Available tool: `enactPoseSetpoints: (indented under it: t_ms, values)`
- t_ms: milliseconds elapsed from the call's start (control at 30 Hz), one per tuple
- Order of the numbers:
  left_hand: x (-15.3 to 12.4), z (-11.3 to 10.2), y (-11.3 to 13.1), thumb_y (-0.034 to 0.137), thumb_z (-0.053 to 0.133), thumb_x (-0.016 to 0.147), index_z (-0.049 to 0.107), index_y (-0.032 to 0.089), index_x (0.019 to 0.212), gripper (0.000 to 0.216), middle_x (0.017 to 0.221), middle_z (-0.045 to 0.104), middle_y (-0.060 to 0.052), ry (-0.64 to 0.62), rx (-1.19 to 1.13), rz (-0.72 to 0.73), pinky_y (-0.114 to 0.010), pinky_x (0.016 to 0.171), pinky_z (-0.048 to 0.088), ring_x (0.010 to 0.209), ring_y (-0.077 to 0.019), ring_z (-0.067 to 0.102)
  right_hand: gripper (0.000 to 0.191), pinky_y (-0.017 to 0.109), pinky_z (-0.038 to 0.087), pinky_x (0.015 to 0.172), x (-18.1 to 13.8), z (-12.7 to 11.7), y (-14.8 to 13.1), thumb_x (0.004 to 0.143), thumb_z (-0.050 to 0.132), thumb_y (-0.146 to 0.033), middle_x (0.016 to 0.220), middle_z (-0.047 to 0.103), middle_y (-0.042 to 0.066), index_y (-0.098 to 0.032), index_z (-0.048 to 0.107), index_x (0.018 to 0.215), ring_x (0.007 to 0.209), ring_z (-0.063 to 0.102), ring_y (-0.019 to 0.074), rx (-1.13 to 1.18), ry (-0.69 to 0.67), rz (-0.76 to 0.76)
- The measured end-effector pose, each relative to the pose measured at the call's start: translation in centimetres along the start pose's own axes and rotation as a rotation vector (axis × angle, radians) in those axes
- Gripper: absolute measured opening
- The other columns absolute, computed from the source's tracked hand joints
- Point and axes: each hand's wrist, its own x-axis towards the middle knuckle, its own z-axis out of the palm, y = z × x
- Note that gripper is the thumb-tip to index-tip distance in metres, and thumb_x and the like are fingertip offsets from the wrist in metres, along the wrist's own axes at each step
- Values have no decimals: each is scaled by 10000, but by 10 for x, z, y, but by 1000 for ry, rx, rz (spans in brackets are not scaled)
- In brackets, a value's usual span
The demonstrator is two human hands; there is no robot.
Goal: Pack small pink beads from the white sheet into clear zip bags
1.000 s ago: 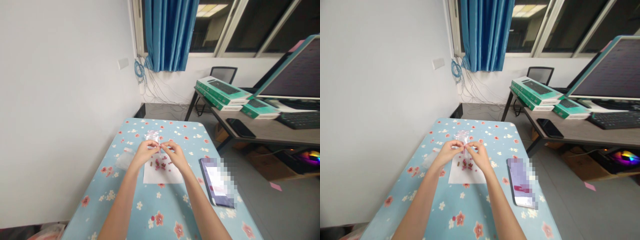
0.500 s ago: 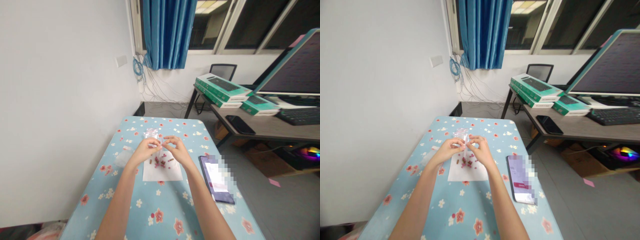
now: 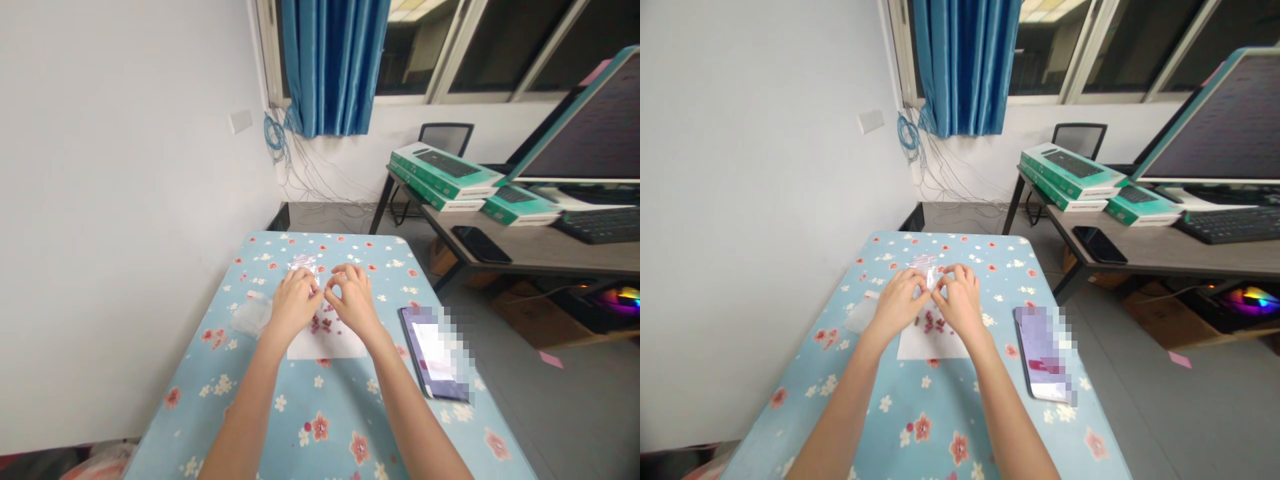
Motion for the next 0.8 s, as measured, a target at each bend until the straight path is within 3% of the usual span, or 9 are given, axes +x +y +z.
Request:
enactPoseSetpoints:
  t_ms: [300, 567, 633, 700, 800]
  values:
    - [-2, -2, 3, 158, 531, 800, 563, 192, 709, 102, 1139, 581, -43, 38, 58, 0, -361, 874, 446, 1050, -230, 524, 122, 434, 321, 920, -1, -9, -3, 818, 574, -226, 1135, 562, 76, -195, 620, 709, 1103, 414, 283, -44, 41, -92]
    - [1, -9, 0, 149, 551, 758, 537, 202, 700, 79, 1006, 619, -37, 172, -27, -67, -388, 915, 433, 1000, -228, 560, 122, 420, 320, 890, 0, -14, -2, 775, 559, -207, 1056, 589, 68, -203, 619, 669, 1033, 449, 270, 0, 71, -14]
    - [0, -12, -4, 147, 550, 755, 563, 208, 817, 88, 996, 624, -30, 118, -137, -23, -392, 920, 439, 1015, -222, 561, 117, 411, 323, 884, 0, -18, 0, 765, 548, -200, 1017, 600, 61, -203, 606, 663, 1001, 463, 258, 32, 46, -13]
    - [-2, -14, -8, 167, 566, 763, 548, 227, 1047, 291, 1145, 595, -37, -12, -287, 89, -397, 975, 418, 1118, -215, 528, 111, 402, 328, 869, 1, -21, 1, 763, 528, -193, 971, 611, 53, -204, 594, 675, 960, 477, 246, 56, 15, -16]
    - [-5, -14, -12, 280, 671, 731, 361, 279, 1339, 682, 1415, 415, -56, -208, -445, 226, -422, 1081, 329, 1308, -229, 379, 106, 402, 328, 866, 1, -27, -1, 775, 503, -191, 916, 621, 40, -206, 581, 705, 912, 487, 233, 69, -35, -19]
